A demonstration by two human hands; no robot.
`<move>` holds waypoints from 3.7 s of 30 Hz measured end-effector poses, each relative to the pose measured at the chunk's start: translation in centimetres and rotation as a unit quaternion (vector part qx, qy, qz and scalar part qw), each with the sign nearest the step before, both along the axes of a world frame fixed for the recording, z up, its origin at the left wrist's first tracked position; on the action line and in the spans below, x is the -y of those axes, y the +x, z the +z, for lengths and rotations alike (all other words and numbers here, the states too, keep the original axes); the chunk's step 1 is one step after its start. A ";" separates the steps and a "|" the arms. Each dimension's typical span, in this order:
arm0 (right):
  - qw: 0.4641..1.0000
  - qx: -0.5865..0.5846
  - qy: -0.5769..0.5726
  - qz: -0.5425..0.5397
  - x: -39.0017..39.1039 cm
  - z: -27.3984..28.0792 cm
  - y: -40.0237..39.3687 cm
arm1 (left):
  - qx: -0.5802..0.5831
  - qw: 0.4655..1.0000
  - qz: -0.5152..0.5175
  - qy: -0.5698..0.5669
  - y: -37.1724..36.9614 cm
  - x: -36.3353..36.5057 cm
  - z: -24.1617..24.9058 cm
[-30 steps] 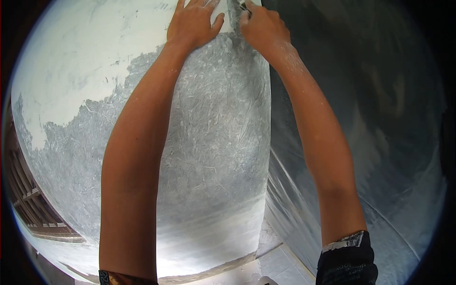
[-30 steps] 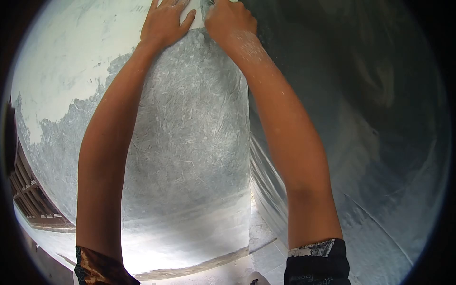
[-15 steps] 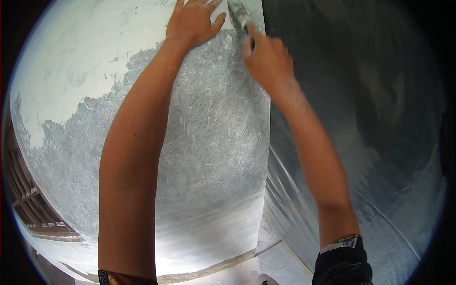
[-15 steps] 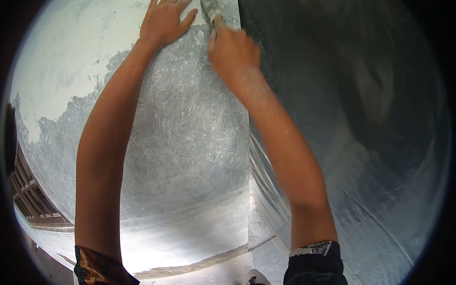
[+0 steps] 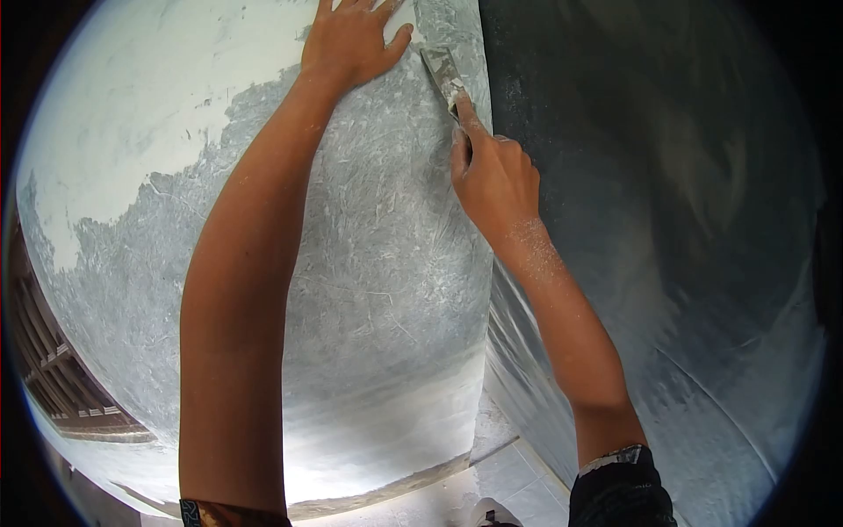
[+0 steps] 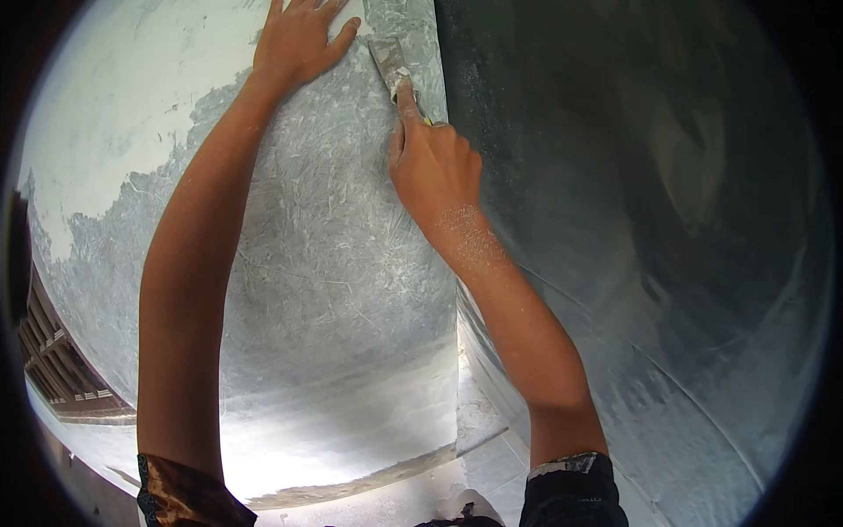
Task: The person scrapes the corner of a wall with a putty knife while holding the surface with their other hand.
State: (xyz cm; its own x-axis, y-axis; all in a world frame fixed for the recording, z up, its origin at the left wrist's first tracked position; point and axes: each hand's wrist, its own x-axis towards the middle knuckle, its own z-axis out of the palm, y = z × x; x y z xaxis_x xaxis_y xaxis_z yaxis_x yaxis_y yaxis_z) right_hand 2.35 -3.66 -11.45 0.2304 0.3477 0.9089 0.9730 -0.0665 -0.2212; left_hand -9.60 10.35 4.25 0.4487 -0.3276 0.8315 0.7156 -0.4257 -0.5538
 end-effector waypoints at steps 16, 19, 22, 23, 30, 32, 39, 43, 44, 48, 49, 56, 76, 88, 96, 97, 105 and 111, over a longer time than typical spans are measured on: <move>0.998 0.005 0.064 0.016 -1.3 2.1 0.4 | 0.003 1.000 0.020 -0.019 0.1 0.3 0.0; 0.996 0.013 0.089 0.024 -1.6 2.7 0.4 | 0.000 1.000 0.003 -0.019 0.0 0.3 0.3; 0.999 0.001 0.049 0.013 -0.6 0.4 -0.2 | 0.001 1.000 -0.003 -0.017 0.0 0.1 0.1; 1.000 -0.013 0.015 0.004 -0.2 -0.5 -0.3 | 0.000 1.000 -0.001 -0.013 0.0 0.0 0.0; 0.997 0.007 0.067 0.022 -1.9 2.0 0.3 | -0.005 1.000 -0.012 -0.022 0.0 0.3 0.1; 0.996 0.018 0.080 0.018 -2.0 2.4 0.2 | -0.004 1.000 -0.006 -0.025 0.1 0.5 0.2; 1.000 -0.021 0.004 0.016 -1.0 0.5 -0.2 | 0.002 1.000 0.009 -0.017 0.1 0.2 0.1; 0.996 0.010 0.086 0.030 -2.8 3.5 0.5 | -0.001 1.000 0.005 -0.027 0.1 0.3 0.1; 0.994 0.016 0.098 0.039 -2.9 3.6 0.5 | -0.002 1.000 0.003 -0.028 0.1 0.4 0.1; 0.998 0.000 0.051 0.021 -1.4 1.0 -0.2 | 0.004 1.000 0.008 -0.016 0.2 0.2 0.0; 0.999 -0.018 0.017 0.020 -0.9 0.2 -0.5 | 0.005 1.000 0.007 -0.016 0.2 0.2 0.0; 0.995 0.012 0.096 0.040 -3.2 4.9 1.1 | 0.009 1.000 -0.014 -0.007 0.2 -0.1 0.2; 0.999 -0.007 0.034 0.032 -1.1 -1.0 -0.6 | 0.006 0.998 0.042 -0.043 -5.9 0.5 -1.9; 0.999 -0.007 0.041 0.025 -1.1 -1.7 -2.2 | 0.008 0.999 0.036 -0.026 -5.8 0.0 -1.9; 0.997 0.000 0.067 0.038 -1.8 0.5 -2.4 | 0.008 0.998 0.037 -0.043 -5.8 0.3 -1.9; 0.997 0.007 0.065 0.031 -1.5 0.5 -2.5 | 0.007 0.998 0.035 -0.047 -5.7 0.3 -1.9; 1.000 0.012 0.001 0.018 -0.9 -0.7 -3.4 | 0.014 0.999 0.026 -0.036 -5.7 -0.1 -1.8; 0.998 0.029 0.050 0.025 -1.0 -0.2 -3.6 | 0.012 0.999 0.032 -0.031 -5.7 -0.1 -2.0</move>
